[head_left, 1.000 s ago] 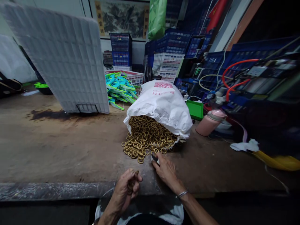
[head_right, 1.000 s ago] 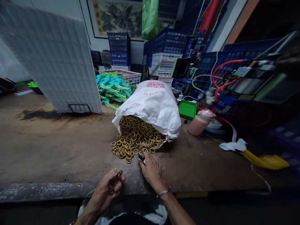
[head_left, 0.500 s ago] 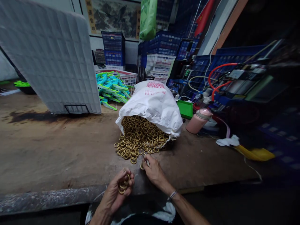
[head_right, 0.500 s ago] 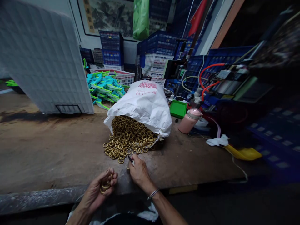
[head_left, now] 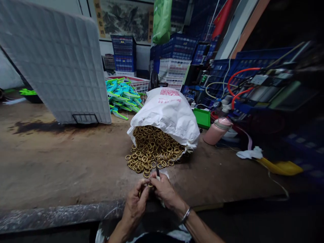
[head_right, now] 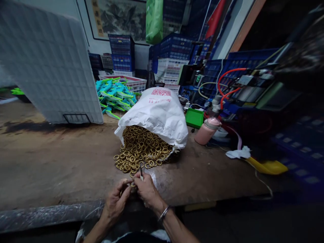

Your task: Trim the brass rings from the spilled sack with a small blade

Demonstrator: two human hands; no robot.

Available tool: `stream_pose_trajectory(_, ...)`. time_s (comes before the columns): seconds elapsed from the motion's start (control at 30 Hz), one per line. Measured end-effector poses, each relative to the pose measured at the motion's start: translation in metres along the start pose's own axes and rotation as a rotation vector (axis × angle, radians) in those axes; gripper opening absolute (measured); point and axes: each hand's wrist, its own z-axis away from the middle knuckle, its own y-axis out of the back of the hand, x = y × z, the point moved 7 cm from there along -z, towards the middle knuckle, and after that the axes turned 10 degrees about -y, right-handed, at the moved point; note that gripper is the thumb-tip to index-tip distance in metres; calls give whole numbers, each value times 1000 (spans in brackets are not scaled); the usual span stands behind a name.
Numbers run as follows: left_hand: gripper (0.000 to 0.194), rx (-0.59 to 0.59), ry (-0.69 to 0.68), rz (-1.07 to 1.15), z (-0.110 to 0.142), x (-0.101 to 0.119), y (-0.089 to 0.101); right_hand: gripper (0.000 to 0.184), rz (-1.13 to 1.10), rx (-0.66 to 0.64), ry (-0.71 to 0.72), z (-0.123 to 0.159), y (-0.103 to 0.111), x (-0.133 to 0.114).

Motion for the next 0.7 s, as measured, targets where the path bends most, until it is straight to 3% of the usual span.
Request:
stream_pose_trajectory(0.17, 20, -3, 38, 53, -4, -4, -1, 28, -143, -47, -43, -2, -6, 7)
stream_pose_trajectory(0.37, 33, -28, 325, 252, 2, -27, -9, 31, -53, -20, 48, -6, -3, 9)
stream_pose_trajectory(0.53, 33, -87, 286, 200, 6, -22, -11, 23, 88, 73, 146, -7, 4, 6)
stream_pose_trajectory(0.7, 33, -124, 281, 222, 7, -21, -12, 22, 165, 74, 160, -8, 2, 8)
